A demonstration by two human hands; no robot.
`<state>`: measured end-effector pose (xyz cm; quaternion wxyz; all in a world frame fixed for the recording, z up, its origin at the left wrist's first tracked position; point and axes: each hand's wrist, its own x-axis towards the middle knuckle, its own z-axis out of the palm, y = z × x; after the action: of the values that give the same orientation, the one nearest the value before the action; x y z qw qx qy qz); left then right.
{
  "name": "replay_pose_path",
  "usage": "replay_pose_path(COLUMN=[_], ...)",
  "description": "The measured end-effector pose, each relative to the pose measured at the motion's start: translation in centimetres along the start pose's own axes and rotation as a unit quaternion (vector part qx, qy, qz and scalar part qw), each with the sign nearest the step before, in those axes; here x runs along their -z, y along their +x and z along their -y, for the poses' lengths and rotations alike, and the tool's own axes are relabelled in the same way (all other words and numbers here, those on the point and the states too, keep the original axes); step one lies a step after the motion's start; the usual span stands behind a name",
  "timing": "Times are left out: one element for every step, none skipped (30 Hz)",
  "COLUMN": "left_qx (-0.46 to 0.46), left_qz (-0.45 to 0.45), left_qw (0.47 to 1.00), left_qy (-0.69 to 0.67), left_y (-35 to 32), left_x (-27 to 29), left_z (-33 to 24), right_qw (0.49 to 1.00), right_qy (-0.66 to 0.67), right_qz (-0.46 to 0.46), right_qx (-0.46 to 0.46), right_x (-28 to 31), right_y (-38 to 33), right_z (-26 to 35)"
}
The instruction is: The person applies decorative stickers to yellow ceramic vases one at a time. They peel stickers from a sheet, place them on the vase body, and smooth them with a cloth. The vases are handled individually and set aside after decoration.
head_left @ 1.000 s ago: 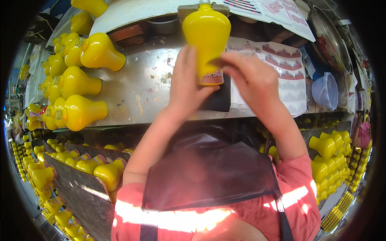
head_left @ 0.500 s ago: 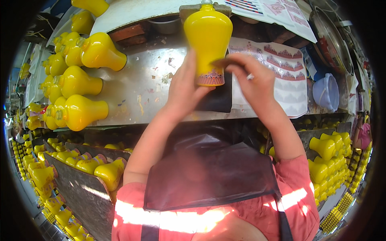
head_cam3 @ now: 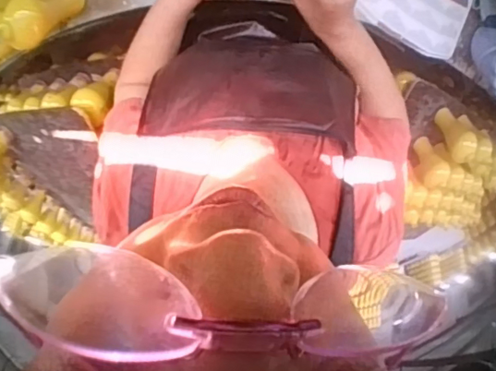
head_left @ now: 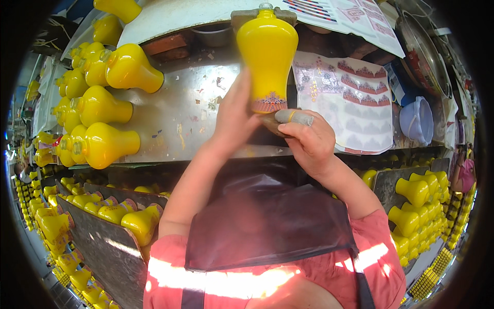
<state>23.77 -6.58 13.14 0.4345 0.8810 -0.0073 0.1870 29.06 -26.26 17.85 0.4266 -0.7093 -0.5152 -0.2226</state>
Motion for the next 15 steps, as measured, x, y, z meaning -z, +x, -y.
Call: replay_pose_path(left_qx=[0.006,0.011,0.016,0.002,-0.010,-0.023,-0.023,-0.022,-0.020,-0.025,-0.030,-0.035,-0.042,-0.049,-0.056], left_qz=[-0.018,-0.035,-0.051,-0.063,-0.074,-0.086,-0.083,-0.081,-0.078,-0.085,-0.091,-0.097,-0.103,-0.110,-0.118], left_qw=[1.000,0.999,0.997,0.997,0.997,0.996,0.996,0.996,0.996,0.996,0.995,0.994,0.993,0.992,0.990], left_qy=[-0.016,-0.032,-0.049,-0.037,-0.024,-0.012,-0.019,-0.026,-0.033,-0.014,0.005,0.025,0.032,0.039,0.045], left_y=[0.0,-0.1,-0.1,-0.1,-0.1,-0.2,-0.2,-0.3,-0.3,-0.3,-0.2,-0.1,-0.1,0.1,0.1], left_x=[-0.1,-0.3,-0.4,-0.4,-0.5,-0.4,-0.4,-0.4,-0.4,-0.4,-0.6,-0.8,-0.9,-1.0,-1.2], left_z=[0.0,-0.1,-0.1,-0.1,-0.1,0.0,0.1,0.1,0.1,0.1,0.0,-0.1,-0.3,-0.5,-0.8], right_qw=[0.998,0.995,0.991,0.989,0.996,0.996,0.991,0.983,0.987,0.984,0.980,0.980,0.980,0.974,0.961], right_qy=[-0.026,-0.054,-0.083,-0.104,-0.084,-0.066,-0.053,-0.077,-0.097,-0.124,-0.149,-0.124,-0.102,-0.093,-0.073], right_qz=[-0.015,-0.024,-0.028,0.000,0.031,0.060,0.107,0.130,0.104,0.107,0.125,0.154,0.151,0.191,0.249], right_qx=[-0.053,-0.074,-0.102,-0.102,-0.018,0.023,0.067,0.107,0.077,0.071,0.041,0.030,0.075,0.081,0.101], right_x=[0.1,0.3,0.5,0.6,0.7,0.7,0.7,0.5,0.4,0.4,0.4,0.3,0.3,0.6,0.8], right_y=[0.2,0.5,0.7,1.1,1.3,1.6,1.9,2.1,2.4,2.8,3.3,3.8,4.3,4.8,5.2], right_z=[0.4,0.3,0.5,0.4,0.4,0.5,0.5,0.7,0.7,0.8,0.6,0.7,0.4,0.3,0.2])
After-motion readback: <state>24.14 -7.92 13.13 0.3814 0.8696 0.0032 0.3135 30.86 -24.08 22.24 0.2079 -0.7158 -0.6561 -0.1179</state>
